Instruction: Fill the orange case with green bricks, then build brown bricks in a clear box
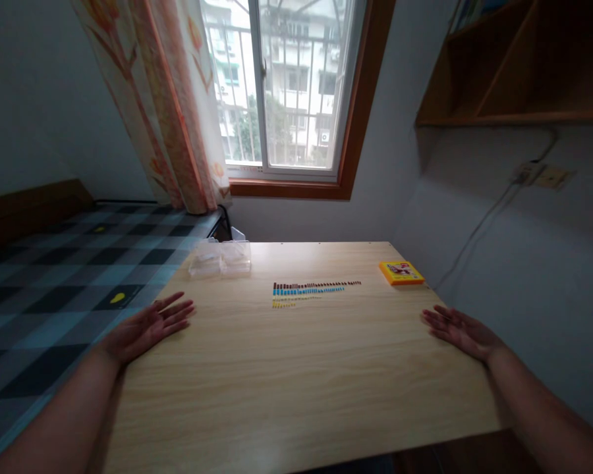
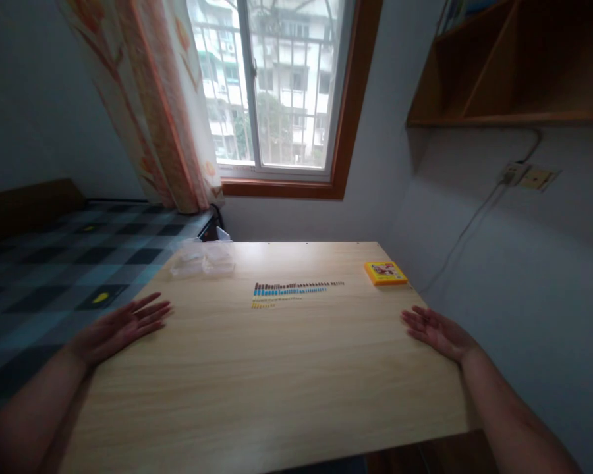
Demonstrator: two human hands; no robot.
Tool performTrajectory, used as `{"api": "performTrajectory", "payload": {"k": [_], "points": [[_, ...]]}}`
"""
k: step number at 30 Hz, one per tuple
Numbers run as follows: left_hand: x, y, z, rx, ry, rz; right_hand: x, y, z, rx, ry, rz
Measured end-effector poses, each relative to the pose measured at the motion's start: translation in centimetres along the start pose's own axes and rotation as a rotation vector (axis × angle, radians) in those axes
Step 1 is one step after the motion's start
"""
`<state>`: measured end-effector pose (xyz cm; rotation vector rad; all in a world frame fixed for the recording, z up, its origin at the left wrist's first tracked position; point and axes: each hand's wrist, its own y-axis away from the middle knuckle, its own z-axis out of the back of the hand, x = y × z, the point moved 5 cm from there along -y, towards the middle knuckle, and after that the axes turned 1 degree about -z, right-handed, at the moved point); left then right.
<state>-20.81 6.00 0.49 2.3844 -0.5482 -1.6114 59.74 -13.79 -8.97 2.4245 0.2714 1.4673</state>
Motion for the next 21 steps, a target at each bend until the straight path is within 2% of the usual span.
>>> {"api": "performTrajectory", "payload": {"k": [3,5,7,9,12,14,16,21], "points": [[0.1,-0.6,-0.7,-0.062,-0.105,-0.094,0.0,-0.2,0.0,0.016,0.015,0.003],[0.3,-1.4,-1.0,-0.167,-0.223,-0.173,0.0,-0.4,0.0,0.035,0.01,-0.021],[0.9,-2.2,-1.6,-0.246,-0.384,-0.189,-0.2,-0.7,0.1,0.054,-0.013,-0.056],[0.9,-2.7,-2.5,-0.307,-0.628,-0.302,-0.3,-0.8,0.2,0.065,-0.041,-0.073],[0.9,-3.1,-4.4,-0.344,-1.118,-0.474,-0.4,-0.8,0.4,0.071,-0.082,-0.068],[1.1,-3.3,-5.7,-0.335,-1.353,-0.572,-0.6,-0.7,0.5,0.06,-0.09,-0.06],[1.5,-3.5,-6.9,-0.269,-1.495,-0.702,-0.7,-0.4,0.6,0.034,-0.069,-0.036],[2.4,-4.7,-8.9,-0.207,-1.666,-0.877,-0.6,0.1,0.6,-0.025,0.0,0.012]]}}
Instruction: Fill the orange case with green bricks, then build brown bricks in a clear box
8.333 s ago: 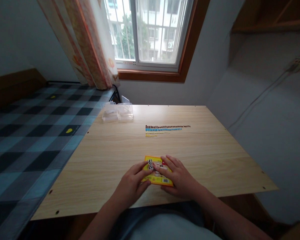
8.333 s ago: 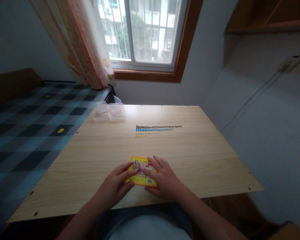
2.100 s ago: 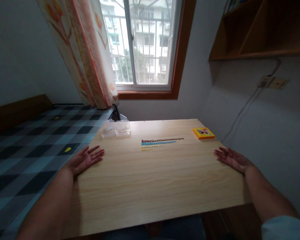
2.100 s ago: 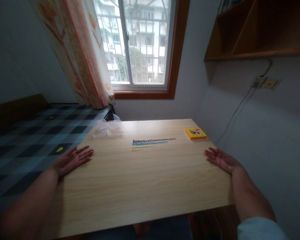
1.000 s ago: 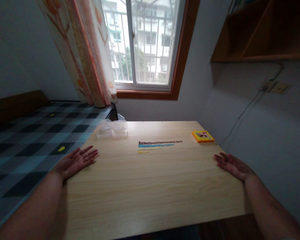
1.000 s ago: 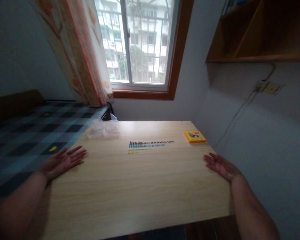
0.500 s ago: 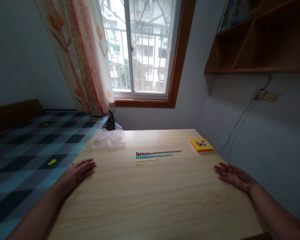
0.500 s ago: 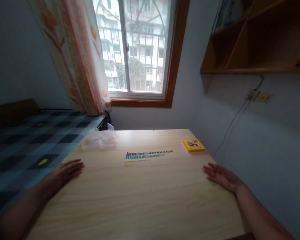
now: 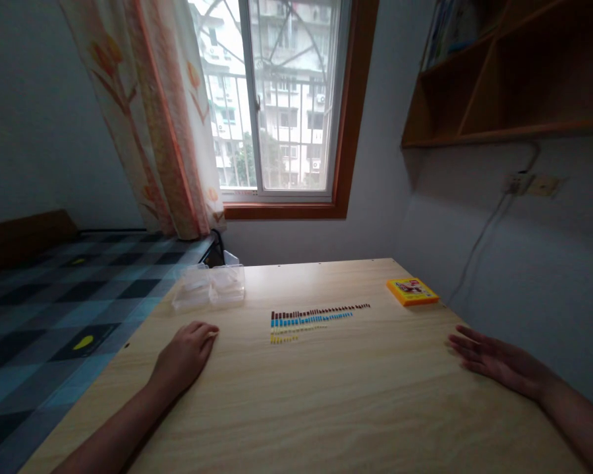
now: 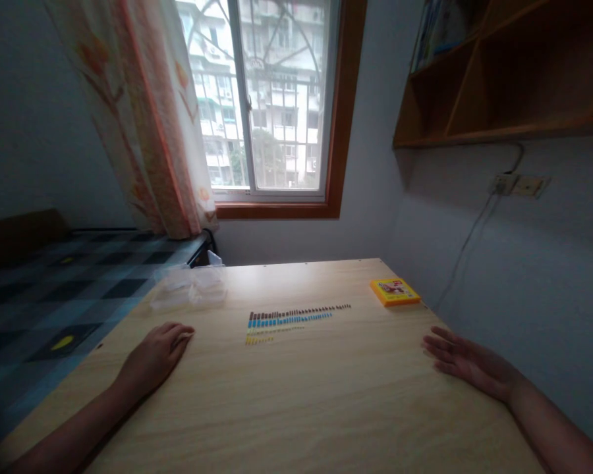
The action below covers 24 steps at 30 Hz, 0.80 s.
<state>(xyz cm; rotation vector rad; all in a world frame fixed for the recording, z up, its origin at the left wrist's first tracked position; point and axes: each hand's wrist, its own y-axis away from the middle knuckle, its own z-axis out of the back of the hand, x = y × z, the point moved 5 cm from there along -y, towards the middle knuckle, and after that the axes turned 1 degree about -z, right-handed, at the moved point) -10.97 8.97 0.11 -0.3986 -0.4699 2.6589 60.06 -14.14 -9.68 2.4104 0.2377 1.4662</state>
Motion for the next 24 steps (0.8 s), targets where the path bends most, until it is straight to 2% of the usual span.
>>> {"api": "performTrajectory", "payload": {"k": [5,9,12,24], "points": [[-1.2,-2.6,-0.9,-0.039,-0.125,-0.017,-0.4,-0.1,-1.3,0.057,-0.014,-0.052],[-2.4,-5.2,-1.2,-0.115,-0.243,-0.069,-0.8,-0.7,-2.7,0.126,0.101,-0.076],[-2.7,-6.6,-1.6,-0.122,-0.277,-0.059,-0.9,-1.2,-3.0,0.159,0.175,-0.093],[-2.4,-8.3,-2.9,-0.054,-0.287,-0.066,-0.6,-1.6,-2.4,0.224,0.218,-0.108]]}}
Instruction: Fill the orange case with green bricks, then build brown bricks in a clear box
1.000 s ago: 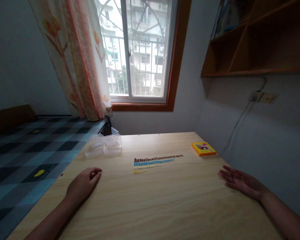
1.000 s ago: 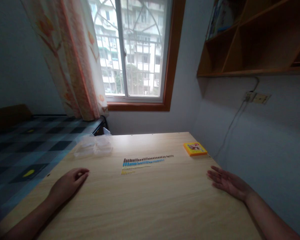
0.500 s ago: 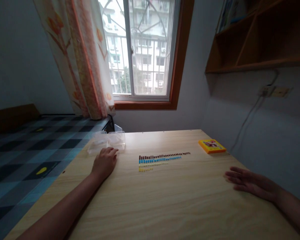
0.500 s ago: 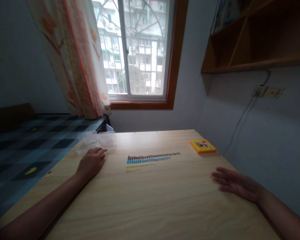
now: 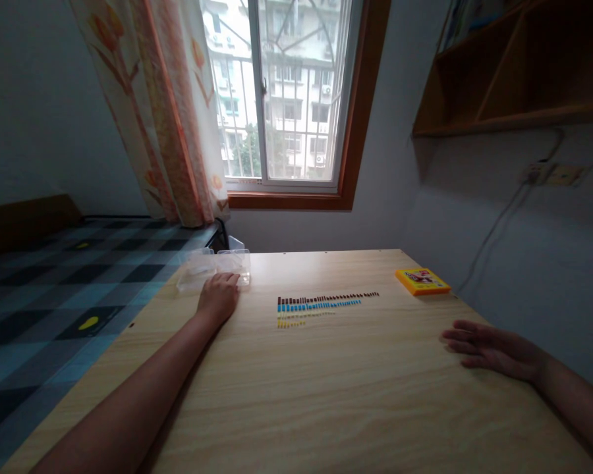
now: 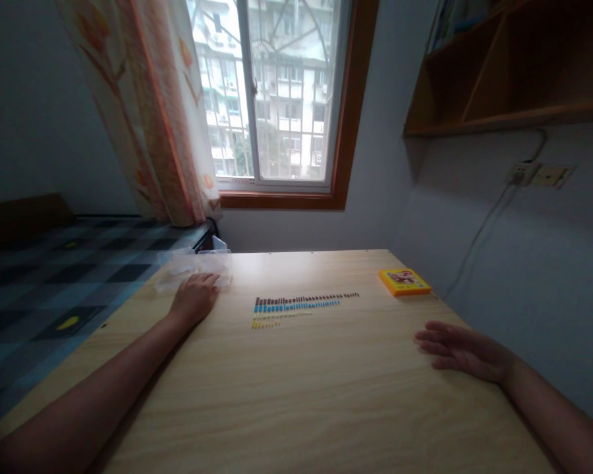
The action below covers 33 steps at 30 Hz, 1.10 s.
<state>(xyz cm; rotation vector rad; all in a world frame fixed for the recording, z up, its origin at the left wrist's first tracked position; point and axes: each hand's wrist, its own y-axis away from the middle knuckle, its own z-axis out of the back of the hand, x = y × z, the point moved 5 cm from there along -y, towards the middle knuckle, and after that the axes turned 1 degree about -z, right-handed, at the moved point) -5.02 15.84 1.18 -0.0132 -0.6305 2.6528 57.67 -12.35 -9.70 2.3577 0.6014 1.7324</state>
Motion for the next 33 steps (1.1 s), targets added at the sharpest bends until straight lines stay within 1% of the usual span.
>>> {"api": "performTrajectory", "payload": {"k": [7,15,18,22,24,26,28,29,31,33], "points": [[-0.2,-0.3,0.1,0.054,-0.037,-0.004,0.1,-0.1,-0.3,0.024,-0.048,0.001],[-0.8,-0.5,0.5,0.08,-0.059,-0.03,0.8,-0.1,-1.6,0.012,-0.059,-0.009],[-1.3,-0.4,1.0,0.077,-0.057,-0.045,1.1,-0.2,-2.0,0.016,-0.045,-0.005],[-1.9,-0.1,1.9,0.056,-0.052,-0.064,1.2,0.0,-2.6,0.035,-0.087,-0.006],[-2.5,0.0,2.5,0.037,-0.042,-0.078,1.2,0.2,-2.9,0.011,-0.083,-0.007],[-3.6,0.2,3.5,0.013,-0.026,-0.099,1.3,0.3,-3.5,-0.026,-0.054,0.008],[-5.4,0.8,4.9,-0.015,-0.003,-0.132,1.5,0.1,-5.2,-0.023,-0.013,0.025],[-6.7,1.3,5.9,-0.041,0.035,-0.165,1.7,-0.2,-6.5,0.009,0.014,0.035],[-9.7,2.9,7.9,-0.074,0.1,-0.261,2.6,-1.0,-10.1,0.131,0.083,0.081],[-13.1,5.2,9.4,-0.046,0.137,-0.382,4.1,-1.6,-14.9,0.31,0.181,0.17]]}}
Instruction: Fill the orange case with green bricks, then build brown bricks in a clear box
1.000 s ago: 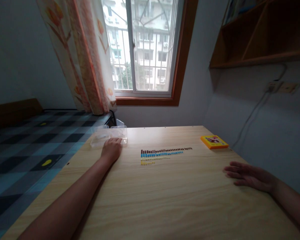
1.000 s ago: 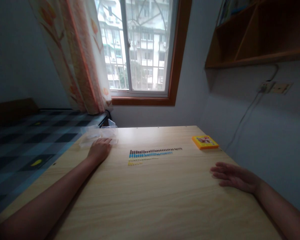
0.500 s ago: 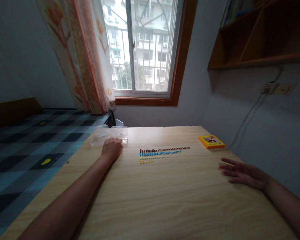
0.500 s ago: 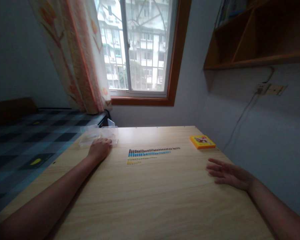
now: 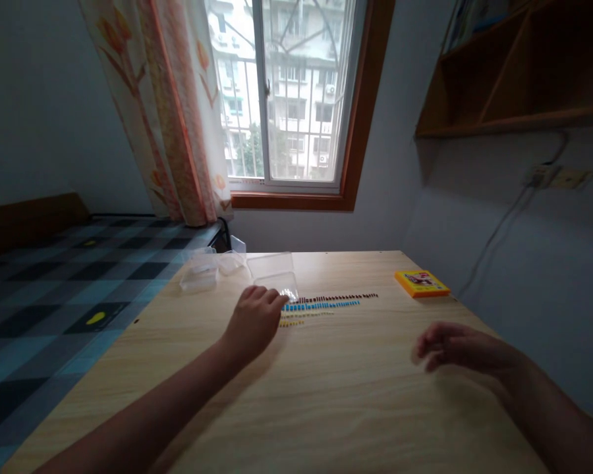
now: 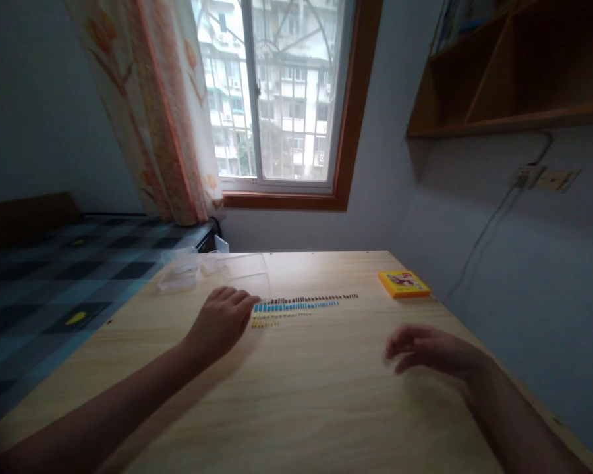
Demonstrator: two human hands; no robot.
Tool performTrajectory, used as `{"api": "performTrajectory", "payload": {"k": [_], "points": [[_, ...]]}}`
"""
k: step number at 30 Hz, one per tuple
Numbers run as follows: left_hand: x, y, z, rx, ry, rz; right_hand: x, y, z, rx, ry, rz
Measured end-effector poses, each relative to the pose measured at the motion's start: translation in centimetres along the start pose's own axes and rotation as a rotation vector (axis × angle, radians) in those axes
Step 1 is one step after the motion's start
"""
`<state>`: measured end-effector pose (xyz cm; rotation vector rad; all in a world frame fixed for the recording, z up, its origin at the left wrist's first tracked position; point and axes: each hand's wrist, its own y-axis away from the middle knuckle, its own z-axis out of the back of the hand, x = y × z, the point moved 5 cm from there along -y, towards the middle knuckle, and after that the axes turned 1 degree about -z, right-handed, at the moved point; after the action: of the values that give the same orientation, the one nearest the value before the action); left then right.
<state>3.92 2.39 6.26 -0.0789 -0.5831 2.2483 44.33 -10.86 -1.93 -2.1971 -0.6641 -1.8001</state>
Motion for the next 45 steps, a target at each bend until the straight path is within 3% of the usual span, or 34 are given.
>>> {"api": "performTrajectory", "payload": {"k": [3,5,10,16,21,28,36,40,45], "points": [[-5.6,2.2,0.5,0.083,0.09,-0.134,3.6,-3.0,-6.3,0.212,0.201,0.105],[-8.4,3.8,0.1,0.17,0.147,-0.199,5.5,-4.5,-9.8,0.276,0.39,0.102],[-12.0,6.9,-1.2,0.359,0.255,-0.259,7.1,-7.4,-14.9,0.206,0.701,0.296],[-12.9,7.8,-1.4,0.385,0.292,-0.286,2.9,-9.3,-16.0,0.0,0.726,0.412],[-13.3,8.2,-1.7,0.367,0.339,-0.304,0.8,-9.7,-17.1,-0.044,0.782,0.445],[-13.2,8.7,-3.0,0.279,0.337,-0.295,0.1,-9.7,-18.6,-0.141,0.996,0.646],[-13.1,8.8,-2.7,0.185,0.275,-0.328,-0.1,-9.5,-18.9,-0.142,1.282,0.648],[-13.0,8.7,-2.4,0.19,0.289,-0.332,0.1,-9.5,-19.0,-0.161,1.351,0.654],[-12.9,8.3,-2.4,0.243,0.326,-0.338,0.5,-9.1,-19.9,-0.119,1.379,0.792]]}}
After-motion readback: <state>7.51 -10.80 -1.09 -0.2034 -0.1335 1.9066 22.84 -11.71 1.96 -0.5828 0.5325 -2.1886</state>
